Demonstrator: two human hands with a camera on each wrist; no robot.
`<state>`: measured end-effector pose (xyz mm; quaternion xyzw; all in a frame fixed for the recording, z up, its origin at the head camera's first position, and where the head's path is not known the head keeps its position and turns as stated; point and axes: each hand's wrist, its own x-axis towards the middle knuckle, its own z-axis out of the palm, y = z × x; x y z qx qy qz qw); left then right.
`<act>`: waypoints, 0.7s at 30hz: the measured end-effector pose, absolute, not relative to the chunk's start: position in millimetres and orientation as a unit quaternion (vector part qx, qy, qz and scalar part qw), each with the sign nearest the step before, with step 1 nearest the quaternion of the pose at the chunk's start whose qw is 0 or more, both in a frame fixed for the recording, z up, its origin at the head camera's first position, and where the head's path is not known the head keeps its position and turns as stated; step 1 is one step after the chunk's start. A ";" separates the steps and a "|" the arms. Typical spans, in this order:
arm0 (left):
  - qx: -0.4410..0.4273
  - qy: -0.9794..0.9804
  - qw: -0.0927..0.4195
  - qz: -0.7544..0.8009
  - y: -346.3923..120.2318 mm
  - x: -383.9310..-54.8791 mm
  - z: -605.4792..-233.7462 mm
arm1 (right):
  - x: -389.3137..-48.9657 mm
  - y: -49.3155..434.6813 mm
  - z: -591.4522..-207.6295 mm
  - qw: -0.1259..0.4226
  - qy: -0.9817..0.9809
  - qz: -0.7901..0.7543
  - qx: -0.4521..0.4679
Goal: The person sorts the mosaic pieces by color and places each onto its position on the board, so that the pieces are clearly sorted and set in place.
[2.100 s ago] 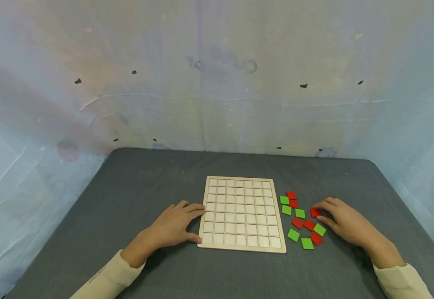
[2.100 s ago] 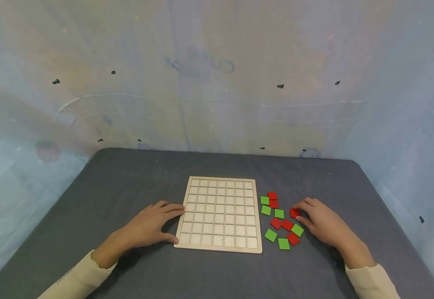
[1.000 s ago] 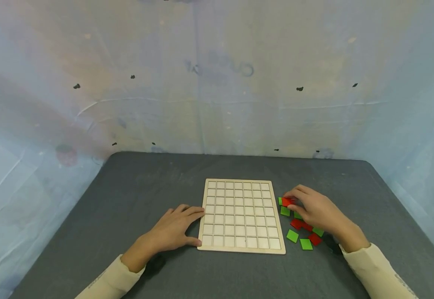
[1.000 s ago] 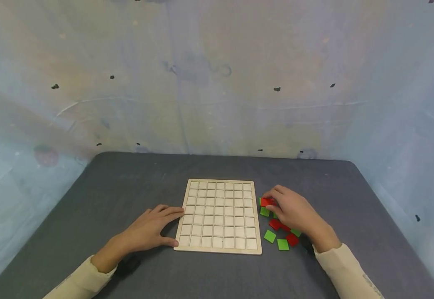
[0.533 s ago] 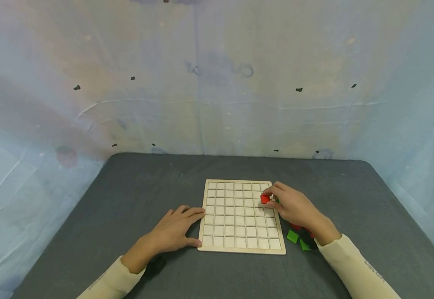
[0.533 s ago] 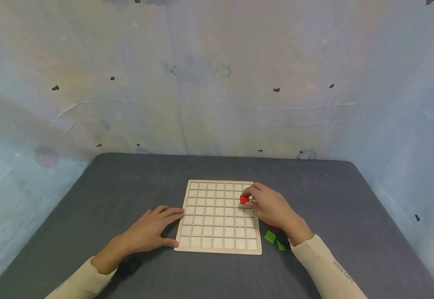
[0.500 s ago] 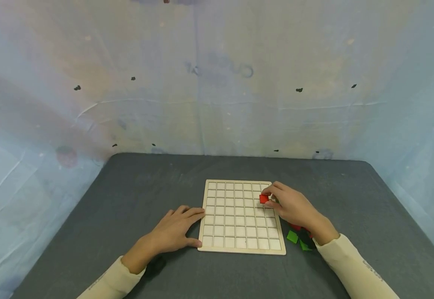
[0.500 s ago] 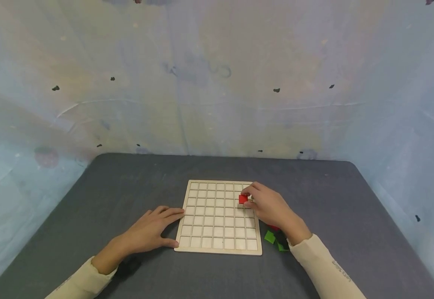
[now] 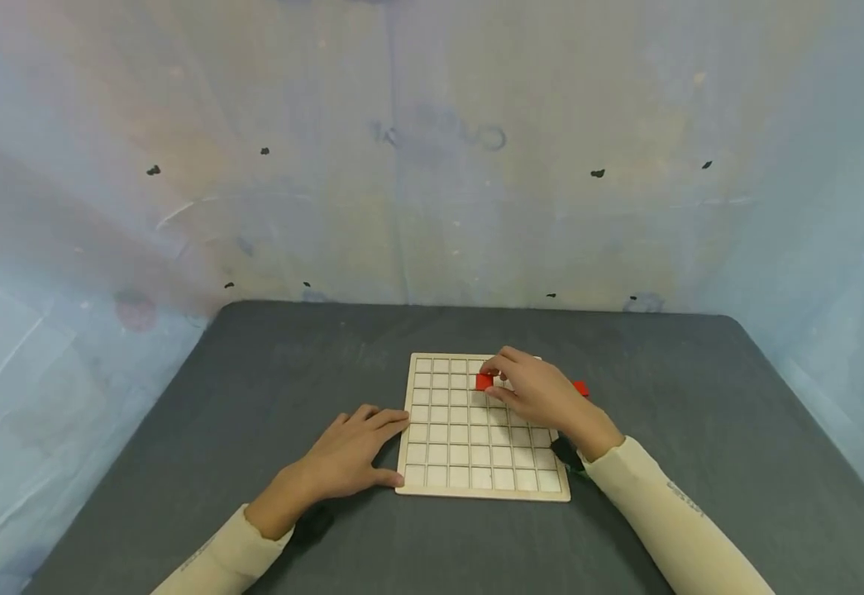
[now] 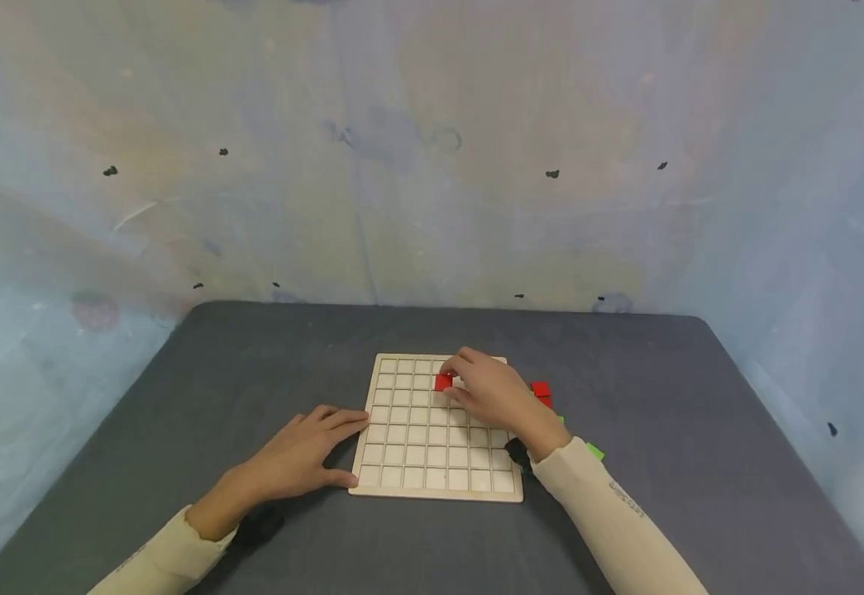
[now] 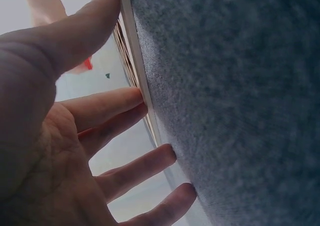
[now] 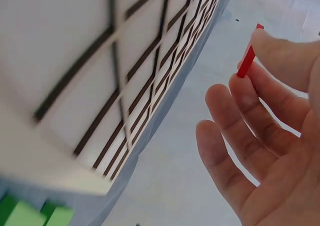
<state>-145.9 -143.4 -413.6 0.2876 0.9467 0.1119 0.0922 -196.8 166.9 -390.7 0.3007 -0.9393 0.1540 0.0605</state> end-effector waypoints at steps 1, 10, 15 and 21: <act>0.289 0.946 0.092 0.113 -143.2 -146.5 -413.3 | -198.4 164.1 -389.9 0.056 -0.940 0.153 0.298; 0.299 0.941 0.100 0.120 -142.3 -146.4 -413.1 | -205.9 142.6 -388.1 0.025 -0.940 0.165 0.299; 0.297 0.942 0.101 0.115 -142.3 -144.7 -414.4 | -211.9 129.4 -387.0 0.019 -0.937 0.155 0.313; 0.303 0.942 0.092 0.108 -143.6 -145.5 -413.7 | -216.8 115.5 -389.1 0.010 -0.937 0.150 0.314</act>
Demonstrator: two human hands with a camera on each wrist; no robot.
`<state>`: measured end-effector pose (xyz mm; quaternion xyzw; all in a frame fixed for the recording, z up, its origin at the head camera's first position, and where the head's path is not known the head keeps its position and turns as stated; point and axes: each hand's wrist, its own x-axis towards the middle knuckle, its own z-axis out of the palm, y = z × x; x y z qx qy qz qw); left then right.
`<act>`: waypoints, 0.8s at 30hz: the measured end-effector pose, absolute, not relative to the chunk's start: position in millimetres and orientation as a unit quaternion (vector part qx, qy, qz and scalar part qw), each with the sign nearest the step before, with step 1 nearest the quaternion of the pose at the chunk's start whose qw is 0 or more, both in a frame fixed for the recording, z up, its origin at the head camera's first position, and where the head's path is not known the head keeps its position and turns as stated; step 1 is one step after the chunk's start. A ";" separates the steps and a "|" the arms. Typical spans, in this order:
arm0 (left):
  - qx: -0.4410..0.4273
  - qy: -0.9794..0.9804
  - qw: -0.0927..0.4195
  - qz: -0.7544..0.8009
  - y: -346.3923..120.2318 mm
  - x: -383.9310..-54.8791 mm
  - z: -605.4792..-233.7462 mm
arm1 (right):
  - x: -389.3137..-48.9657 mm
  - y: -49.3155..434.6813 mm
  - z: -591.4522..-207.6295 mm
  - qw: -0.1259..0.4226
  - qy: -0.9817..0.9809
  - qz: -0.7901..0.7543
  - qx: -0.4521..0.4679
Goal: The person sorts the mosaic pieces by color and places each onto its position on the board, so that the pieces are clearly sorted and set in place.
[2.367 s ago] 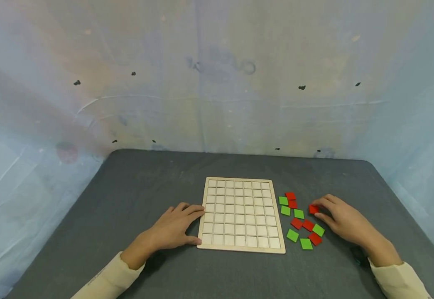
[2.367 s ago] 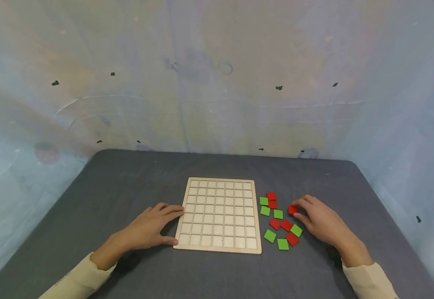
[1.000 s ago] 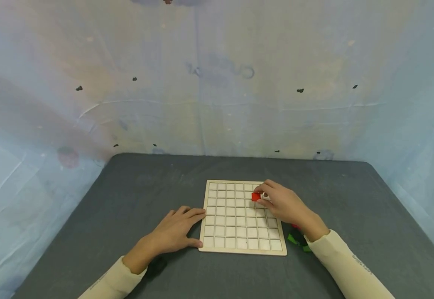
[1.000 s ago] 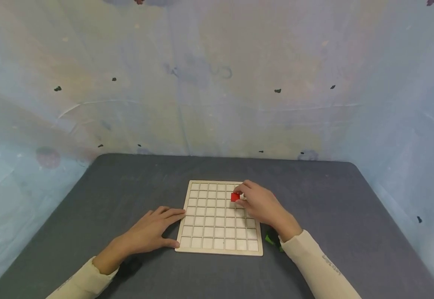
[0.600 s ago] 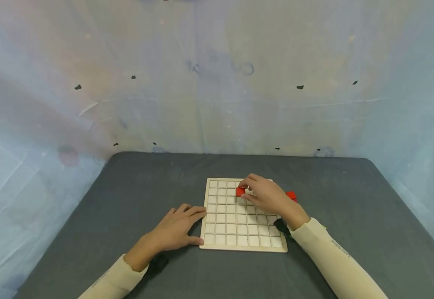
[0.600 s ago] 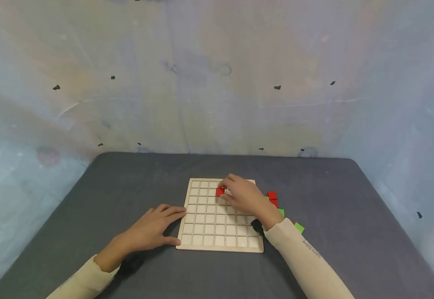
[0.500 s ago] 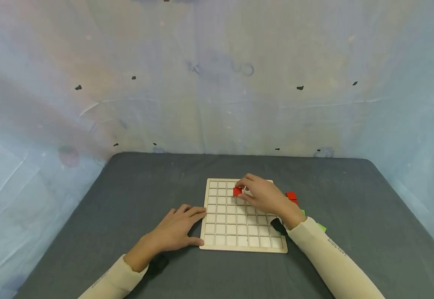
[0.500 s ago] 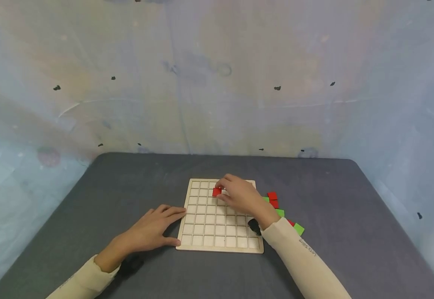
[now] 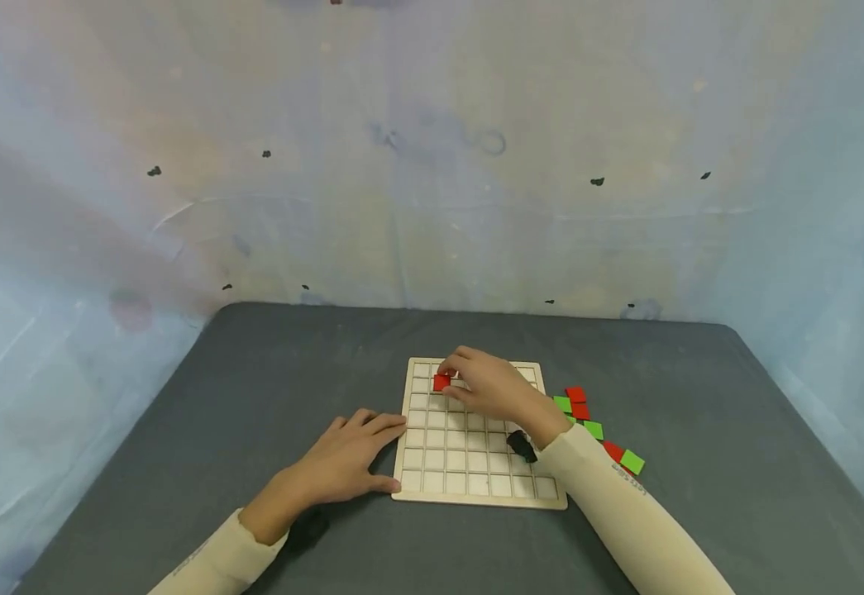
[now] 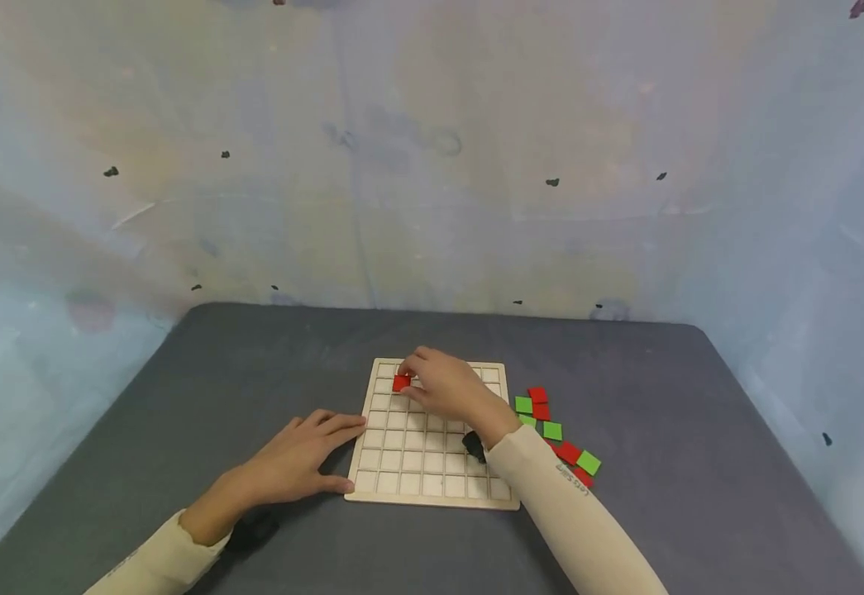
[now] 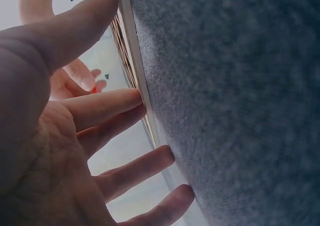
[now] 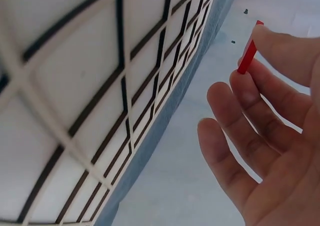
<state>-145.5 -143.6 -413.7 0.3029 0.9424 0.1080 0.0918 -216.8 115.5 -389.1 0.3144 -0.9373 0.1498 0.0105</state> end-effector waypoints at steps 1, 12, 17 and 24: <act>0.304 0.942 0.093 0.110 -143.0 -145.4 -413.6 | -217.4 114.3 -390.0 0.010 -0.937 0.147 0.316; 0.297 0.942 0.101 0.119 -143.2 -144.9 -413.4 | -227.0 91.0 -398.5 -0.019 -0.933 0.139 0.333; 0.302 0.939 0.102 0.128 -142.9 -144.0 -415.0 | -231.2 87.6 -403.4 -0.022 -0.935 0.129 0.330; 0.301 0.942 0.096 0.117 -144.5 -145.1 -414.7 | -235.1 85.0 -400.9 -0.032 -0.936 0.136 0.322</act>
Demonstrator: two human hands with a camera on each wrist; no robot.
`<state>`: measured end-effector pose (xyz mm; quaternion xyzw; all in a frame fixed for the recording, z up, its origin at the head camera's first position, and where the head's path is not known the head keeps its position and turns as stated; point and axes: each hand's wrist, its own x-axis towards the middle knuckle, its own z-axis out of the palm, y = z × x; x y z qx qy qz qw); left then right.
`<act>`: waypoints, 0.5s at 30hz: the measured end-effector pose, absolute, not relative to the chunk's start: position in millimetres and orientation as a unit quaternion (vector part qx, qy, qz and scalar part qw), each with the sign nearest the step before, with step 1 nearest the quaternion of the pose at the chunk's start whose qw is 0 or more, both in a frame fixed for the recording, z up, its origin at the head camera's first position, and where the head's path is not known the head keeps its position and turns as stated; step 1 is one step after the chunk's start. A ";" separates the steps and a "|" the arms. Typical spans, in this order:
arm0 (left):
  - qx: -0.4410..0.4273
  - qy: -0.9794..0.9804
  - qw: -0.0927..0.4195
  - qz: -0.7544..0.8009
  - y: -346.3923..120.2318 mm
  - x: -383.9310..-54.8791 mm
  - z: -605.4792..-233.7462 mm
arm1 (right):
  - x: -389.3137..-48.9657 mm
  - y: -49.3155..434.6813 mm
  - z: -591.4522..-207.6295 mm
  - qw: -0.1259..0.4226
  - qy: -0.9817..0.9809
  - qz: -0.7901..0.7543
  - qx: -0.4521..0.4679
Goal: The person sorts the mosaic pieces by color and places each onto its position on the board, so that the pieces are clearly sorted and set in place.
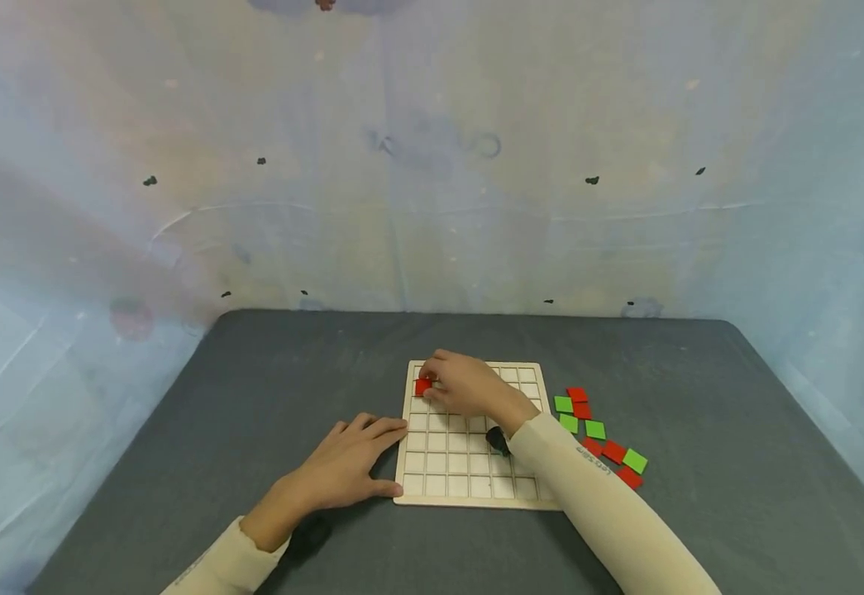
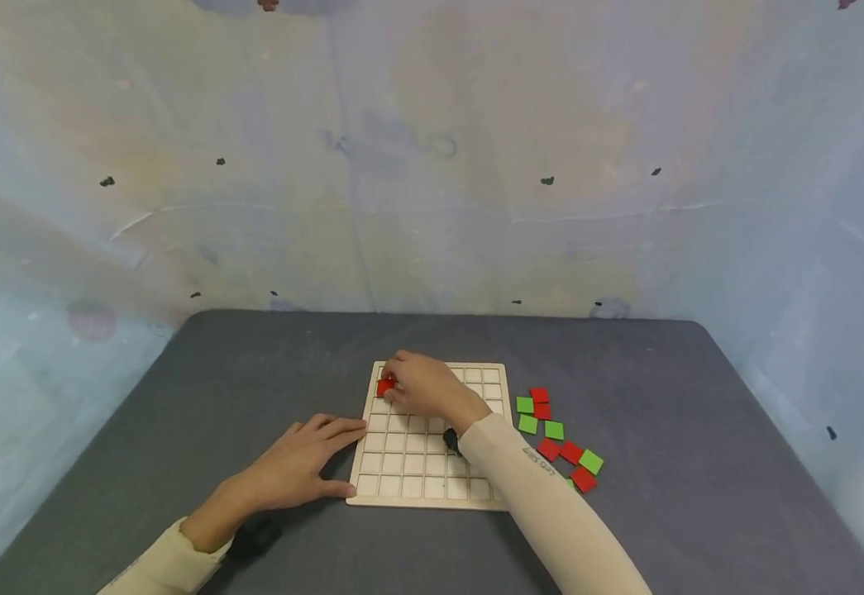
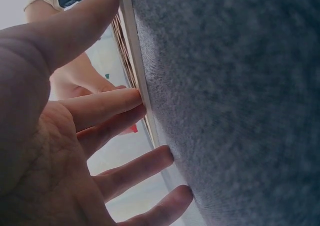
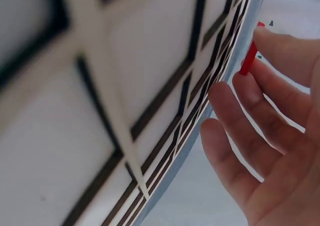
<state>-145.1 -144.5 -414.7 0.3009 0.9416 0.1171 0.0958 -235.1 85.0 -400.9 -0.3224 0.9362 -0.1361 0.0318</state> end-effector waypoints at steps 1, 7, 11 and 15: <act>0.300 0.942 0.097 0.115 -145.0 -145.0 -414.6 | -235.7 84.2 -399.9 0.034 0.936 -0.136 -0.322; 0.296 0.942 0.103 0.117 -146.8 -143.9 -413.2 | -240.0 79.6 -397.5 0.029 0.938 -0.124 -0.324; 0.300 0.942 0.099 0.115 -146.3 -143.6 -412.5 | -241.1 77.8 -397.7 0.026 0.941 -0.119 -0.317; 0.304 0.941 0.096 0.114 -144.8 -143.8 -412.6 | -238.5 77.6 -397.3 0.032 0.940 -0.126 -0.315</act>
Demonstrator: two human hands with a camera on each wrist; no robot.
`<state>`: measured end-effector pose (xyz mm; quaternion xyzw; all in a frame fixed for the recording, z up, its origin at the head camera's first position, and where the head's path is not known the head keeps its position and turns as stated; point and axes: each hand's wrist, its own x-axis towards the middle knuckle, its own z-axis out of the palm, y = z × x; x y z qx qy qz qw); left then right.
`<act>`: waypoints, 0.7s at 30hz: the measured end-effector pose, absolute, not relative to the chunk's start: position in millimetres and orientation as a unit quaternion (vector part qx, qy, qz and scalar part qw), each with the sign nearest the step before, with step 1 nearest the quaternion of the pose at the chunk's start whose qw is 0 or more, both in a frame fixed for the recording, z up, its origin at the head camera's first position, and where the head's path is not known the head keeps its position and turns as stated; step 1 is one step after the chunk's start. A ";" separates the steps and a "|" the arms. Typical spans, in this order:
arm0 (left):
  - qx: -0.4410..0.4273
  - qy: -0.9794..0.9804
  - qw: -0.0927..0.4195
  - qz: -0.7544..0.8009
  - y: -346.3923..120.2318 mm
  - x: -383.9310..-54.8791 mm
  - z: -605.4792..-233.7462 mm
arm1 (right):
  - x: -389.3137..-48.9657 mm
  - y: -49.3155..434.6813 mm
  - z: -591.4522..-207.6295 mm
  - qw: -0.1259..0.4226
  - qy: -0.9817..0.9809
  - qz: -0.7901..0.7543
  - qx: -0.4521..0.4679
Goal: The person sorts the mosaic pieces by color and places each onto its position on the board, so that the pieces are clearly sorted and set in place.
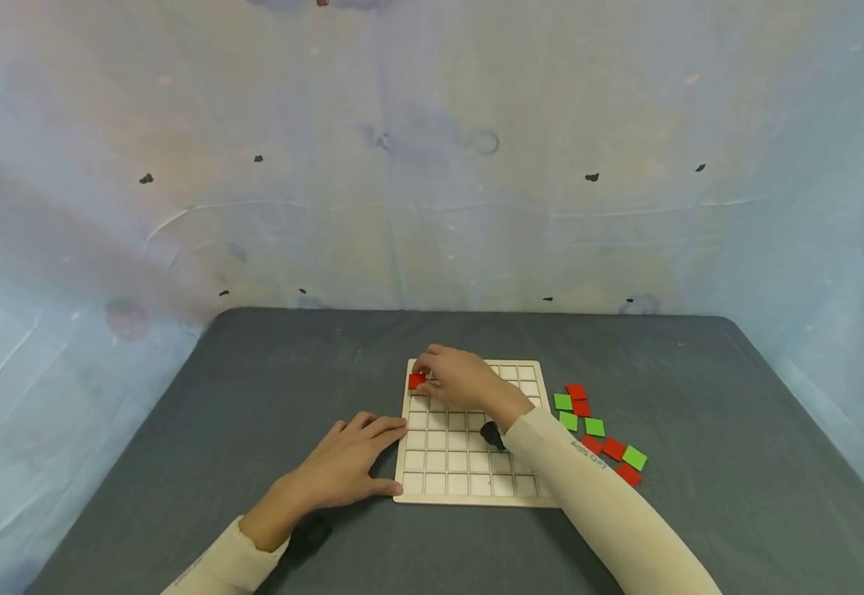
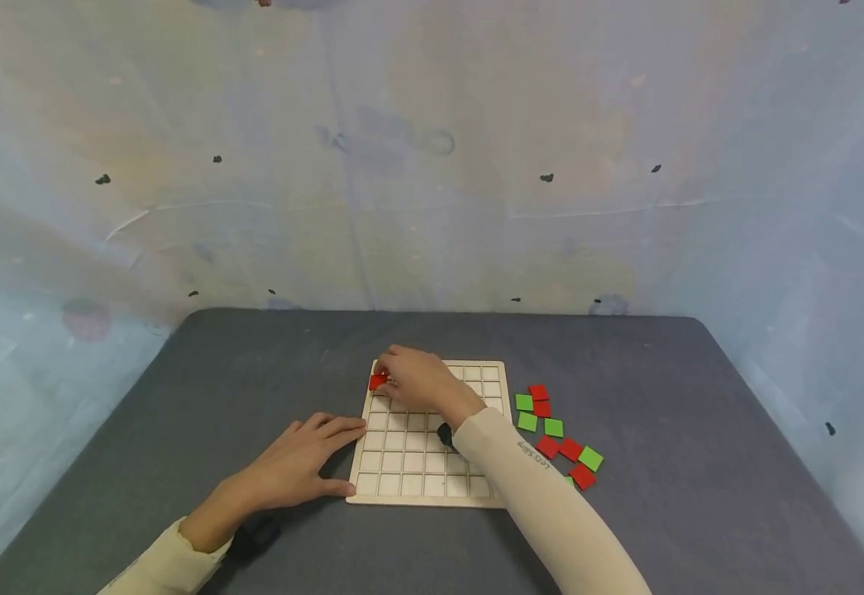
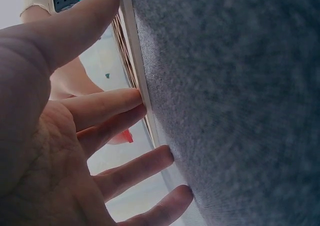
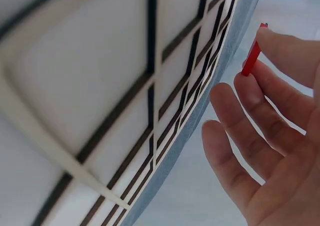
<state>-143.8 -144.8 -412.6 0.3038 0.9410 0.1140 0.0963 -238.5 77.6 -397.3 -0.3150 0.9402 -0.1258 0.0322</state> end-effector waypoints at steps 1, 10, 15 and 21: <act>0.305 0.941 0.096 0.115 -144.4 -144.2 -412.8 | -237.7 77.8 -397.5 0.035 0.940 -0.127 -0.316; 0.300 0.943 0.093 0.109 -145.6 -144.6 -415.0 | -229.8 78.2 -403.7 0.047 0.937 -0.109 -0.327; 0.303 0.942 0.090 0.108 -145.0 -145.0 -414.5 | -229.0 78.3 -405.6 0.040 0.939 -0.102 -0.326; 0.299 0.942 0.097 0.120 -143.9 -144.2 -412.6 | -226.7 77.5 -405.1 0.036 0.938 -0.090 -0.333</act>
